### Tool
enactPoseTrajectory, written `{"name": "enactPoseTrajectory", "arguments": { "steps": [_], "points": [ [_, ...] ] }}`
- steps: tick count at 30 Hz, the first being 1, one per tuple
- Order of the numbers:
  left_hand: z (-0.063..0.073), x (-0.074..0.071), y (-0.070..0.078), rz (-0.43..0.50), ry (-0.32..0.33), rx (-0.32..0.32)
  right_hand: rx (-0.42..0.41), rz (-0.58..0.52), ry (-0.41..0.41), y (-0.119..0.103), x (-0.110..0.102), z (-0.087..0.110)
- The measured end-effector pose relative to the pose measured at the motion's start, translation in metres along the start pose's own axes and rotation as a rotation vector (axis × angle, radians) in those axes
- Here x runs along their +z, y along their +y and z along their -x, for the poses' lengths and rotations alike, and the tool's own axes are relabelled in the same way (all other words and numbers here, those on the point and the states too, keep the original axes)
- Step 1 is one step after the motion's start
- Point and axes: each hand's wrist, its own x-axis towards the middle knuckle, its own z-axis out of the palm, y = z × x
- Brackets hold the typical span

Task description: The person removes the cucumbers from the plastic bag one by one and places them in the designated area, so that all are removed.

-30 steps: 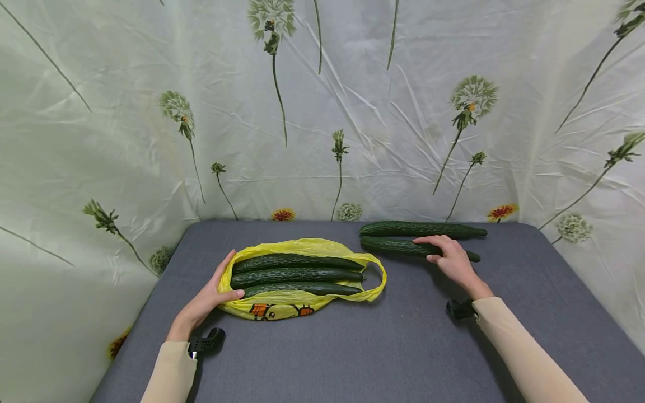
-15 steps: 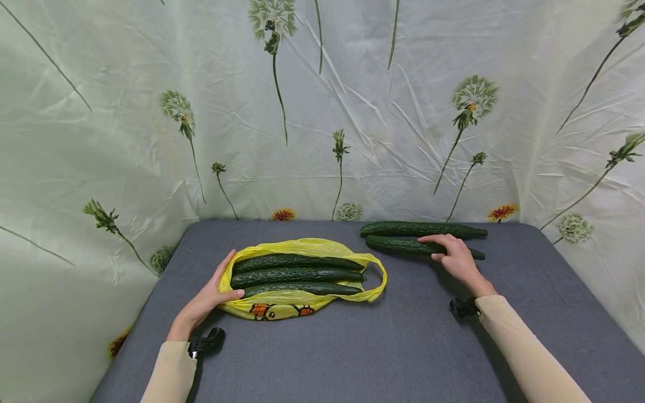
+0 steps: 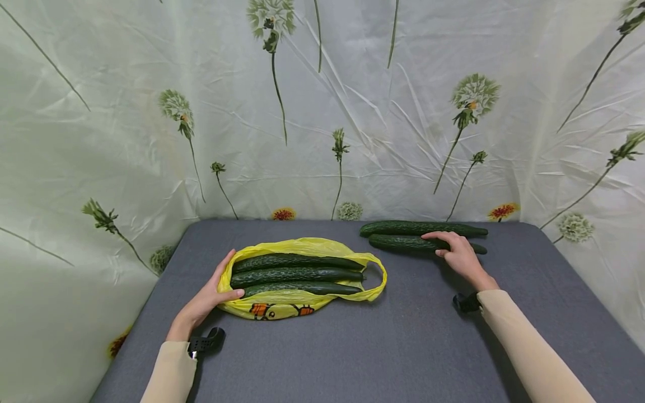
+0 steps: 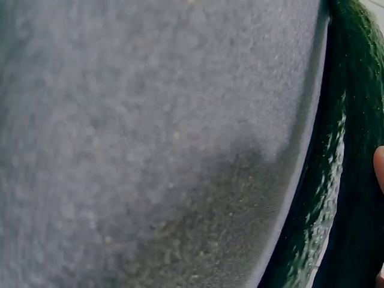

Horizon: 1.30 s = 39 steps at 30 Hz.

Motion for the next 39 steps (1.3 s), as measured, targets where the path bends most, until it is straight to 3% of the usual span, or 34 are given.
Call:
{"name": "enactPoseTrajectory", "arguments": {
  "steps": [14,32,39],
  "points": [
    [-0.001,-0.001,-0.003,-0.001,-0.005,0.007,0.045,-0.049,-0.051,0.01,0.001,-0.01],
    [-0.001,0.0,-0.002,0.005,0.001,0.003,0.027,0.027,-0.042,0.021,-0.006,-0.018],
    [-0.001,0.0,-0.001,0.007,0.001,-0.001,0.035,0.102,-0.052,0.023,-0.004,-0.023]
  ]
}}
